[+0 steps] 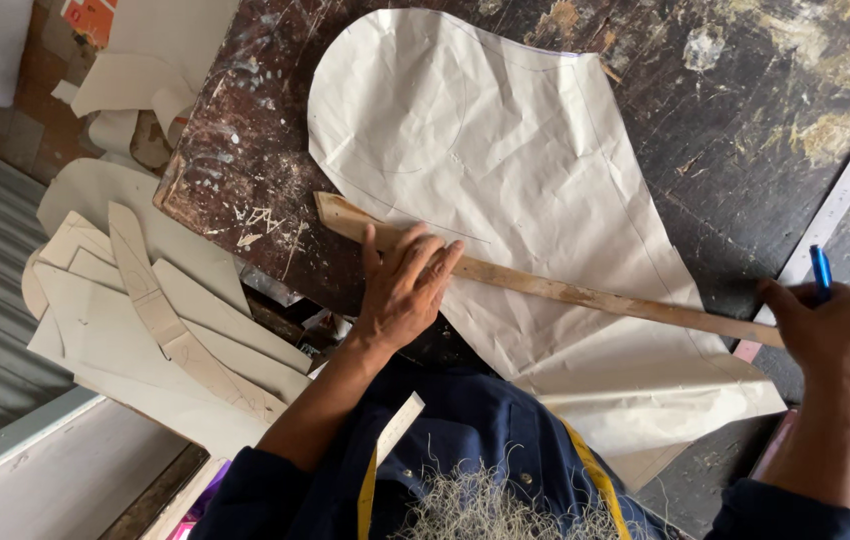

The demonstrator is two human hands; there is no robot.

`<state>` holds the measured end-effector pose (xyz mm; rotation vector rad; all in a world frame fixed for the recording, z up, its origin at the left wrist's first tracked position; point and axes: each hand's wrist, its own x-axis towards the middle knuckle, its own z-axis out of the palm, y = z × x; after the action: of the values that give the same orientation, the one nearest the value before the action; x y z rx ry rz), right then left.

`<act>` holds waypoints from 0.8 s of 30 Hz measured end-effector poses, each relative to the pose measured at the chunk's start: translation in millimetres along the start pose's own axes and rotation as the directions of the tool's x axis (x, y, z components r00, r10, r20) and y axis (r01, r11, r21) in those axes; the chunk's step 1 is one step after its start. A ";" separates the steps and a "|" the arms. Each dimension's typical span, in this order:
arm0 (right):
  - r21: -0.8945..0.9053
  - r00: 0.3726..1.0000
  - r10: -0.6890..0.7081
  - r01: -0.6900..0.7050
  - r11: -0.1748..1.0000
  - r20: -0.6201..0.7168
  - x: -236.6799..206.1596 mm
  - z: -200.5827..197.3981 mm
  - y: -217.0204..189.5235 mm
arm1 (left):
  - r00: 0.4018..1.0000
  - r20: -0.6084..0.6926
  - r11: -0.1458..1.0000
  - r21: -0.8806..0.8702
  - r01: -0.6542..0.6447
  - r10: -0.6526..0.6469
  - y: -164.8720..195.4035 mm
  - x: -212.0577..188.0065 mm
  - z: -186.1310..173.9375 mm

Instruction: The person draws a garment pattern on a large sheet of paper using a wooden ruler, a metal ruler, and a blue pen. They repeatedly measure and mark lines, occasionally referencing a smartphone displaying a garment image for guidance.

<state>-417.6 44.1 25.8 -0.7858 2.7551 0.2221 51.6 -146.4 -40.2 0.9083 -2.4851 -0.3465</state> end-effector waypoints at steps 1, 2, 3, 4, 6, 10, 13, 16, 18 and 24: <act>0.139 0.998 0.014 -0.022 0.990 0.060 2.0 4.9 3.2 | 1.000 0.010 1.000 -0.011 -0.028 0.028 0.5 -1.3 1.0; 0.149 1.000 0.003 -0.005 0.989 0.013 3.0 7.9 6.5 | 0.998 0.015 0.998 -0.026 -0.061 0.061 1.0 -2.6 1.4; 0.155 0.999 -0.009 0.014 0.988 -0.034 3.1 9.9 8.7 | 0.996 0.019 0.995 -0.040 -0.090 0.091 1.6 -4.5 0.7; 0.160 0.997 -0.025 0.037 0.986 -0.076 3.3 10.8 9.7 | 0.995 0.026 0.994 -0.038 -0.099 0.100 1.9 -7.2 -1.6; 0.086 0.989 0.002 0.011 0.996 -0.145 4.3 6.4 11.9 | 0.991 0.038 0.991 -0.041 -0.124 0.126 2.5 -12.0 -8.0; 0.224 0.990 0.139 -0.127 0.966 -0.039 8.9 -6.0 6.5 | 0.978 0.102 0.977 -0.131 -0.166 0.180 4.7 -19.0 -23.1; 0.283 0.967 0.246 -0.253 0.925 0.063 14.1 -11.1 -1.0 | 0.971 0.112 0.967 -0.172 -0.190 0.210 7.8 -20.9 -30.2; 0.285 0.974 0.215 -0.228 0.931 0.075 17.5 -13.0 -2.2 | 0.966 0.137 0.961 -0.203 -0.189 0.219 10.0 -20.8 -34.5; 0.294 0.993 0.112 -0.113 0.949 0.020 21.6 -12.6 -1.3 | 0.962 0.170 0.958 -0.231 -0.171 0.213 11.4 -20.1 -37.9; 0.304 0.943 -0.170 0.257 0.917 -0.284 39.6 -16.4 -17.6 | 0.938 0.215 0.936 -0.285 -0.206 0.272 17.3 -10.7 -51.3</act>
<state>-444.0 6.2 28.4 -1.0709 2.7870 -0.4138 75.6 -130.1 6.9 0.4698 -2.6587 -0.7203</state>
